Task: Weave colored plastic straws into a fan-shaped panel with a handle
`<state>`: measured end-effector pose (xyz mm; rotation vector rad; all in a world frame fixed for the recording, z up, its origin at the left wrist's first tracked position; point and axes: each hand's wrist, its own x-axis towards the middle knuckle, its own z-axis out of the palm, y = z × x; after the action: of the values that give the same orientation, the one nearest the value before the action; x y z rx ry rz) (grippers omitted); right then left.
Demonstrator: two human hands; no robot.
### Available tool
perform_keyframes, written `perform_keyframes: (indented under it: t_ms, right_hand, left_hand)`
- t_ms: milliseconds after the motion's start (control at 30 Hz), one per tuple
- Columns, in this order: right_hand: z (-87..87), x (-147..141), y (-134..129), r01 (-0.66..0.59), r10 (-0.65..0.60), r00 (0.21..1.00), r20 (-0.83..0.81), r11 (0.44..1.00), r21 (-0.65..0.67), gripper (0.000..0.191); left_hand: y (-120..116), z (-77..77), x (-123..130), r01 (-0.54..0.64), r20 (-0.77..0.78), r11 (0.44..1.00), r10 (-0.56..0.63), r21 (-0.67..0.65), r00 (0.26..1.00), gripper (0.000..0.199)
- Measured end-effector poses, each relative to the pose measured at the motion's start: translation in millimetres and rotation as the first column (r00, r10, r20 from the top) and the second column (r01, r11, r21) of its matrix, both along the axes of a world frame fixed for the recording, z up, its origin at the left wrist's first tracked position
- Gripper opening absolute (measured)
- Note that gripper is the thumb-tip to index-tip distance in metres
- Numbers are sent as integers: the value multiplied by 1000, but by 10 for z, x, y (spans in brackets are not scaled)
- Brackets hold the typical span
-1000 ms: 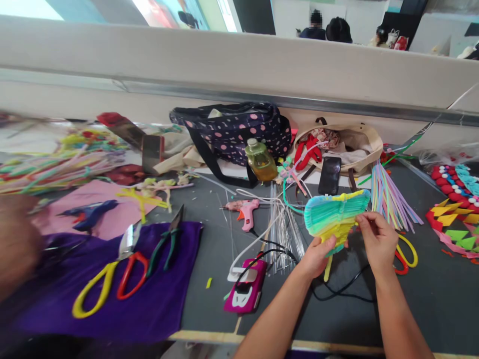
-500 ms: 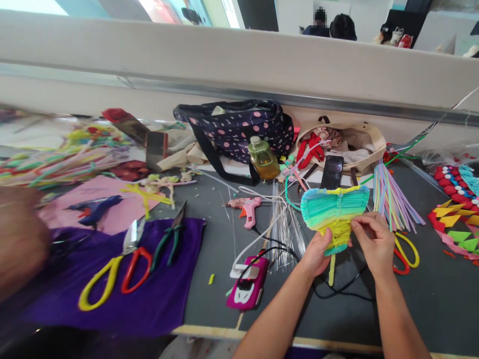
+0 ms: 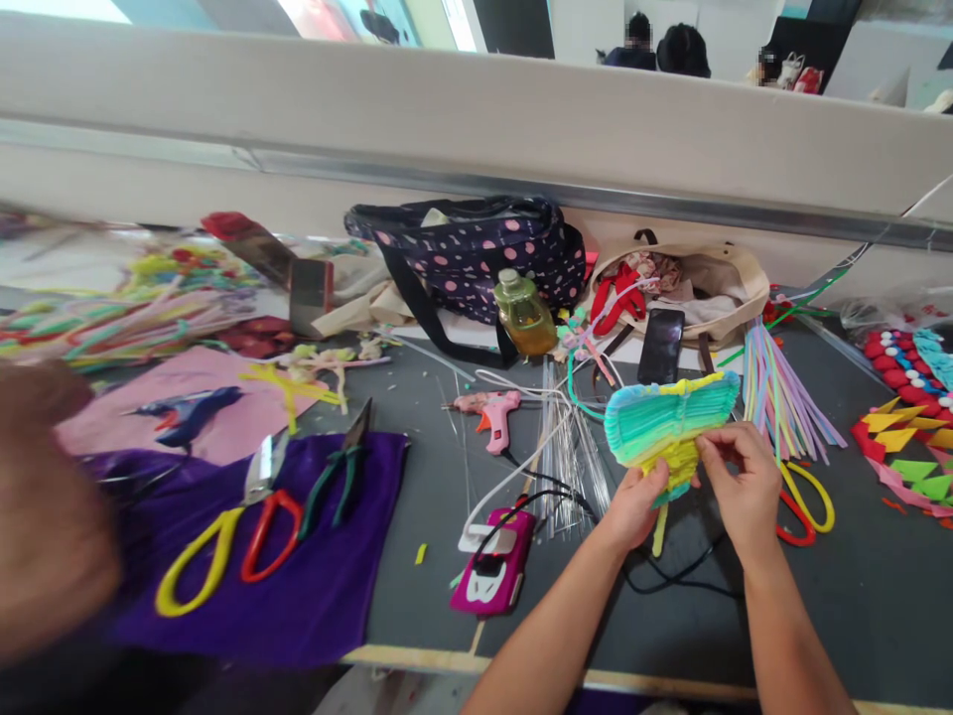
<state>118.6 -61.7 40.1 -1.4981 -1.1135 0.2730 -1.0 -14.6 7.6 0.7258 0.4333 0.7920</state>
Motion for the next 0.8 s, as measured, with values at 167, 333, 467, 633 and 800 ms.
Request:
perform_keyframes:
  t_ms: [167, 333, 467, 633, 800]
  right_hand:
    - [-42, 50, 62, -60, 41, 899, -437, 998, -30, 41]
    - [-23, 46, 71, -260, 182, 761, -623, 965, -36, 31]
    - [-3, 66, 38, -301, 224, 699, -679, 954, 4, 27]
    - [-18, 145, -20, -343, 256, 655, -711, 939, 23, 20]
    - [-36, 135, -14, -336, 256, 668, -698, 941, 23, 21]
  left_hand:
    - [3, 50, -6, -25, 34, 998, 27, -62, 999, 56]
    - [30, 56, -1, 11, 52, 997, -7, -77, 999, 56]
    - [65, 39, 17, 14, 91, 993, -3, -117, 996, 59]
    - [81, 56, 21, 67, 124, 993, -54, -97, 991, 63]
    - [78, 32, 14, 92, 119, 993, -82, -78, 990, 63]
